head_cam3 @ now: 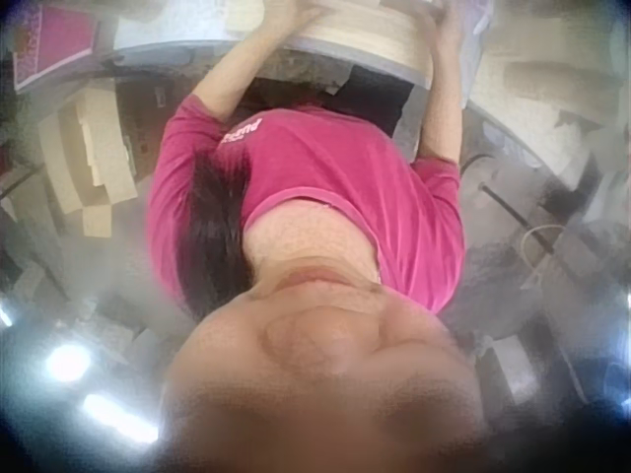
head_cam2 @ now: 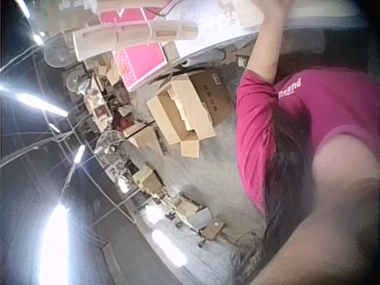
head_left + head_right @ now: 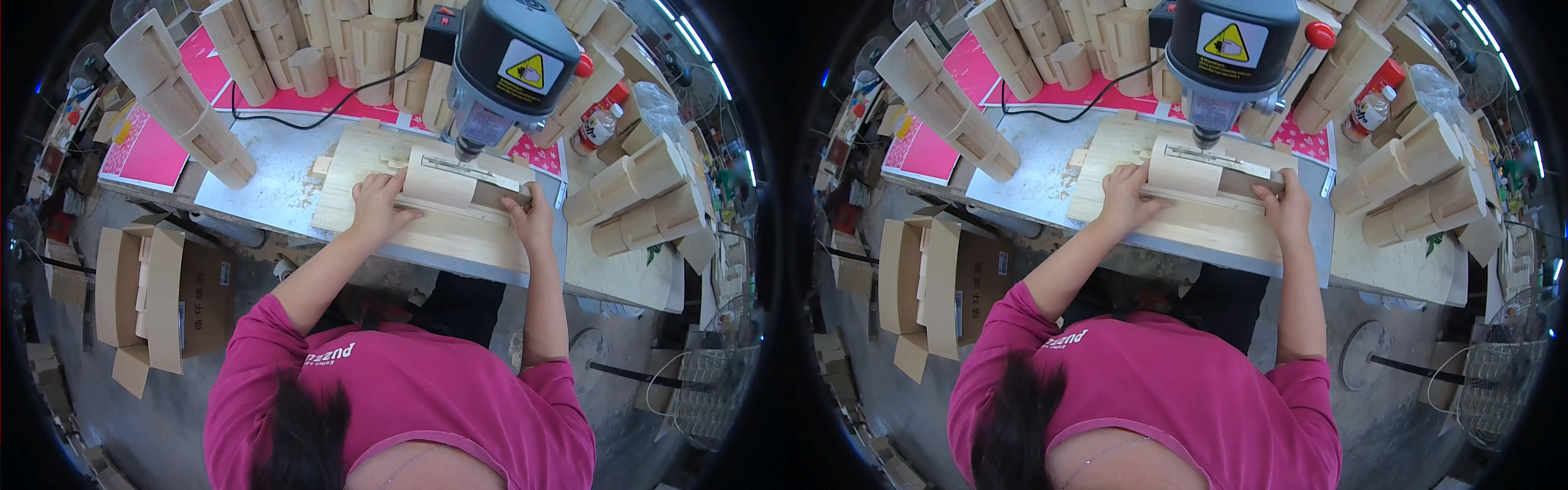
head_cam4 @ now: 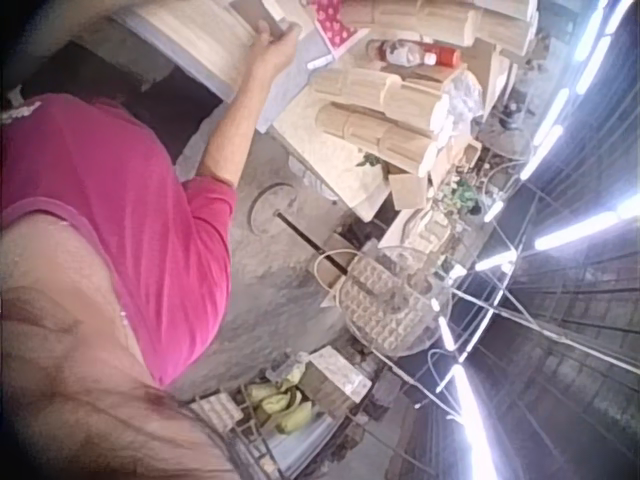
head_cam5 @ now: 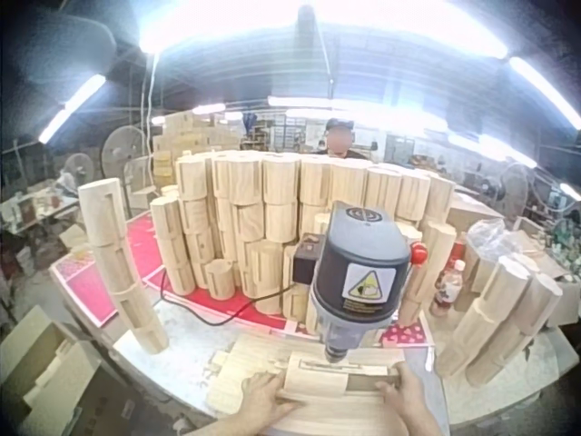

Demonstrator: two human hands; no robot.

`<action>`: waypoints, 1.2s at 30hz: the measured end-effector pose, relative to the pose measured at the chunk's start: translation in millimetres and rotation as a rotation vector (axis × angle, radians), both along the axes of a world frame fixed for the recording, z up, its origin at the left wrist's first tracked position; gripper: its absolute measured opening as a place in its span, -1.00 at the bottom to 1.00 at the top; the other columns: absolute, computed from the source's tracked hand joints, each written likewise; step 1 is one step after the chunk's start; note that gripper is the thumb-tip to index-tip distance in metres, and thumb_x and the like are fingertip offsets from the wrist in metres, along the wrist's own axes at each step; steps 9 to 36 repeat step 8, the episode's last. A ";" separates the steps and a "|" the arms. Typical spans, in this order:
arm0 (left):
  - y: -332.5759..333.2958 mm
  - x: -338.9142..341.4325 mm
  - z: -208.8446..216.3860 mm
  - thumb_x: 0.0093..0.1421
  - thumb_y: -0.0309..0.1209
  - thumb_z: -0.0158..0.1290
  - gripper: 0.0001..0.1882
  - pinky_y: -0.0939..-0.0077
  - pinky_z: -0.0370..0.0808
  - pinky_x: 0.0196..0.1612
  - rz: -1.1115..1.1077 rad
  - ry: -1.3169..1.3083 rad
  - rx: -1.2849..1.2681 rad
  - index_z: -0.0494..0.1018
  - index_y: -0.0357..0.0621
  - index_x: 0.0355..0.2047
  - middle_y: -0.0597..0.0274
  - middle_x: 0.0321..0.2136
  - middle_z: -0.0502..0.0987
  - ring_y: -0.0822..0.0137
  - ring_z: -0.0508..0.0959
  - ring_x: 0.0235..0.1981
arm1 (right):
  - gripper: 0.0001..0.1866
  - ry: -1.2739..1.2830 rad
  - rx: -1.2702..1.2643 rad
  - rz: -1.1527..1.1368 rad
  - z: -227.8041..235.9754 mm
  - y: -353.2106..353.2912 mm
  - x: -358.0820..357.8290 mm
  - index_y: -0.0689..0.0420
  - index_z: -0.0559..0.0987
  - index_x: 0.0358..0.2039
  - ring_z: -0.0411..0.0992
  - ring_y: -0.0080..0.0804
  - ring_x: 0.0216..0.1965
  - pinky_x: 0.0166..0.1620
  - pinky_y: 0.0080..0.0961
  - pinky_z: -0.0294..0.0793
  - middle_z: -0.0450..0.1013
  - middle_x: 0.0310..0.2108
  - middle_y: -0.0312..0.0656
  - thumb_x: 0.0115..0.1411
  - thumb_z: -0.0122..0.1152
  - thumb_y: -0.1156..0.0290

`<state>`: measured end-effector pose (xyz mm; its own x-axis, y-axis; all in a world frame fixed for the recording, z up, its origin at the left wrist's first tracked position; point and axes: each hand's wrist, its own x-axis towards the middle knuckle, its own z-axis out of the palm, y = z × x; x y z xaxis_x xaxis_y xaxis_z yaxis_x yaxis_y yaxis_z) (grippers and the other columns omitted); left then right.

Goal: Use a wood milling machine to cut grooves into small wooden blocks.

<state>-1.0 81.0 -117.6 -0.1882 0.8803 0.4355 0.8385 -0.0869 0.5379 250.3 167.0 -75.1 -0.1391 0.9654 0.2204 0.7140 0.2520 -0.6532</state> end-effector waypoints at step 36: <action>9.6 -34.9 -14.7 -0.29 -0.23 0.29 -0.32 0.31 0.14 -0.16 -0.147 -0.003 -0.117 0.41 0.02 -0.06 0.36 -0.35 0.46 0.30 0.35 -0.19 | -0.54 0.038 -0.035 0.057 -11.7 7.0 -3.7 0.17 0.40 -0.26 0.26 -0.46 -0.63 -0.54 -0.46 0.27 0.30 -0.68 -0.23 -0.11 0.39 0.27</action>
